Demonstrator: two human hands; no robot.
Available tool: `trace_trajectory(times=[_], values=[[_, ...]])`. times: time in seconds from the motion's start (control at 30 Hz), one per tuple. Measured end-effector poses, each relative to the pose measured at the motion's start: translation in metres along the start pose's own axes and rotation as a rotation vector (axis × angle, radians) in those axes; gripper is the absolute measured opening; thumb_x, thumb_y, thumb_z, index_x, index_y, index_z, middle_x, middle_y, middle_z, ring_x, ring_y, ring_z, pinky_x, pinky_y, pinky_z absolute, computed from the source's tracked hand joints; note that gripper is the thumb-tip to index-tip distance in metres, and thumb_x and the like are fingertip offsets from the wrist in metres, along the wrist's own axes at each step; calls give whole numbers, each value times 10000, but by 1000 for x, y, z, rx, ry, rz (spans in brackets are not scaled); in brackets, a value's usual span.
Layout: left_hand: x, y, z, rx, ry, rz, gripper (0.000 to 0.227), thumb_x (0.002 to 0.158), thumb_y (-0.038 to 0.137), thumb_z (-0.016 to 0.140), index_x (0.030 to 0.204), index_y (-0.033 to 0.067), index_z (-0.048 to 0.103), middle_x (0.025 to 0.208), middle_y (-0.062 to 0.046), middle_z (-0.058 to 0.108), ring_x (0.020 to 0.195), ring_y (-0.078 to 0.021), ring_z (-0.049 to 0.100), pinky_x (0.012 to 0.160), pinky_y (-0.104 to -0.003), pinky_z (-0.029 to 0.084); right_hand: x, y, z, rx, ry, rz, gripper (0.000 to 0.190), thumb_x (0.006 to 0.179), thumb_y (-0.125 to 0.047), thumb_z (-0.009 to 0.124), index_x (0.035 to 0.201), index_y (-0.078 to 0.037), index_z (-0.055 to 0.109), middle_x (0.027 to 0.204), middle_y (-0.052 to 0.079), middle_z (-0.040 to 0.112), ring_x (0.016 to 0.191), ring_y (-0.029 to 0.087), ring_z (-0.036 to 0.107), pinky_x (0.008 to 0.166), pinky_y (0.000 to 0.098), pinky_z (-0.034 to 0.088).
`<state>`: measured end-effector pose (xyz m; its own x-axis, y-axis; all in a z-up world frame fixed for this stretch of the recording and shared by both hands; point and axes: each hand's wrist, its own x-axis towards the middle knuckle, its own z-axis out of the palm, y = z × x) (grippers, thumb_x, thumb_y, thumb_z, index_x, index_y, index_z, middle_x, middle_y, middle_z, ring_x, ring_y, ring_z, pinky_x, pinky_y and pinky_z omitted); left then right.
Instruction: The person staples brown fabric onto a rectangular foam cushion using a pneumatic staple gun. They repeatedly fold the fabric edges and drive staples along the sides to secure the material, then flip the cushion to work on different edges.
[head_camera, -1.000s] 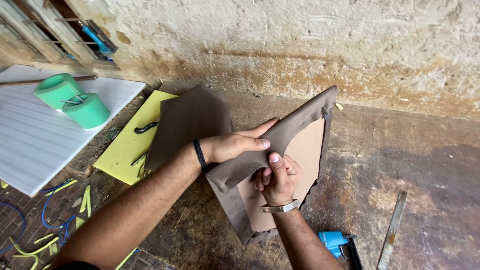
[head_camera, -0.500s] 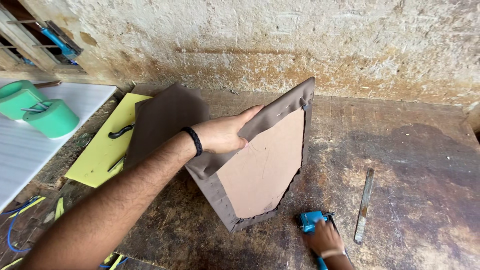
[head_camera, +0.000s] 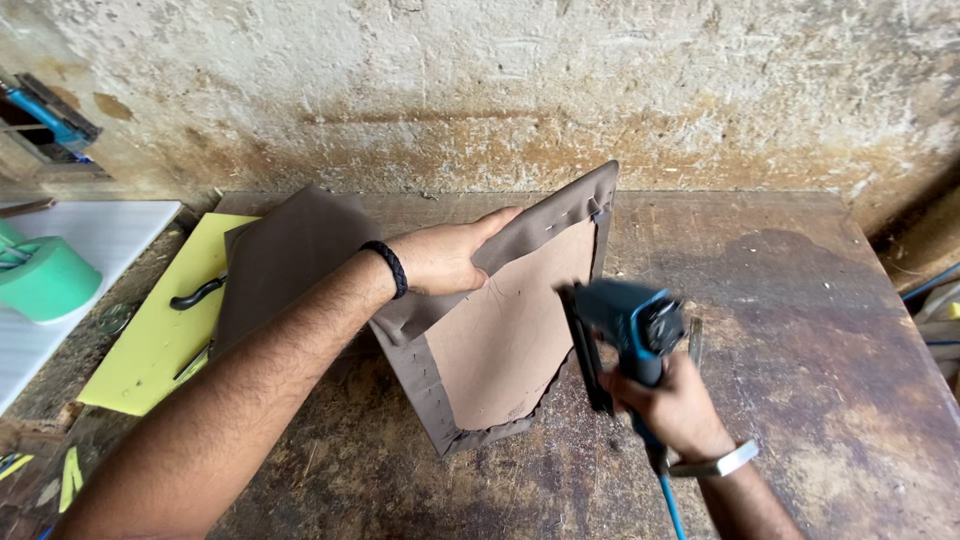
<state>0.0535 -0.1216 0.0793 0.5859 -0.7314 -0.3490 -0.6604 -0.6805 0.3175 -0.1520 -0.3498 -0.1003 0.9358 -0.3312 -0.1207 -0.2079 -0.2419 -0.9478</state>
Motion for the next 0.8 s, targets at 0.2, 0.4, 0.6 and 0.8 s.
trace_trajectory(times=[0.2,0.4,0.6,0.8], values=[[-3,16,0,75,-38,-58,994,935,193,680,1642,333,-4,1028,-149,735,812,-217,719,674,-387,591,8,-84,-1,-125,43,-89,64,810,-98,741,773,-46,737,623,76,725,565,176,697,572,328,565],[-2,16,-1,105,-10,-21,1104,868,123,733,1648,322,-22,918,-129,739,759,-217,702,642,-372,569,1,-81,11,-113,-27,-134,60,793,-82,736,741,-52,734,603,64,730,536,153,697,545,321,563],[2,9,1,74,2,10,1152,833,89,765,1637,304,-31,897,-102,712,761,-205,706,653,-376,592,0,-69,27,62,-62,-208,77,798,-39,697,839,-1,750,634,82,732,559,151,706,559,321,582],[-1,6,0,90,-10,-21,1133,860,132,762,1641,310,-40,873,-121,717,753,-219,703,650,-384,582,-3,-73,27,186,-60,-202,305,781,-14,699,1080,-68,728,669,72,730,539,152,674,542,331,564]])
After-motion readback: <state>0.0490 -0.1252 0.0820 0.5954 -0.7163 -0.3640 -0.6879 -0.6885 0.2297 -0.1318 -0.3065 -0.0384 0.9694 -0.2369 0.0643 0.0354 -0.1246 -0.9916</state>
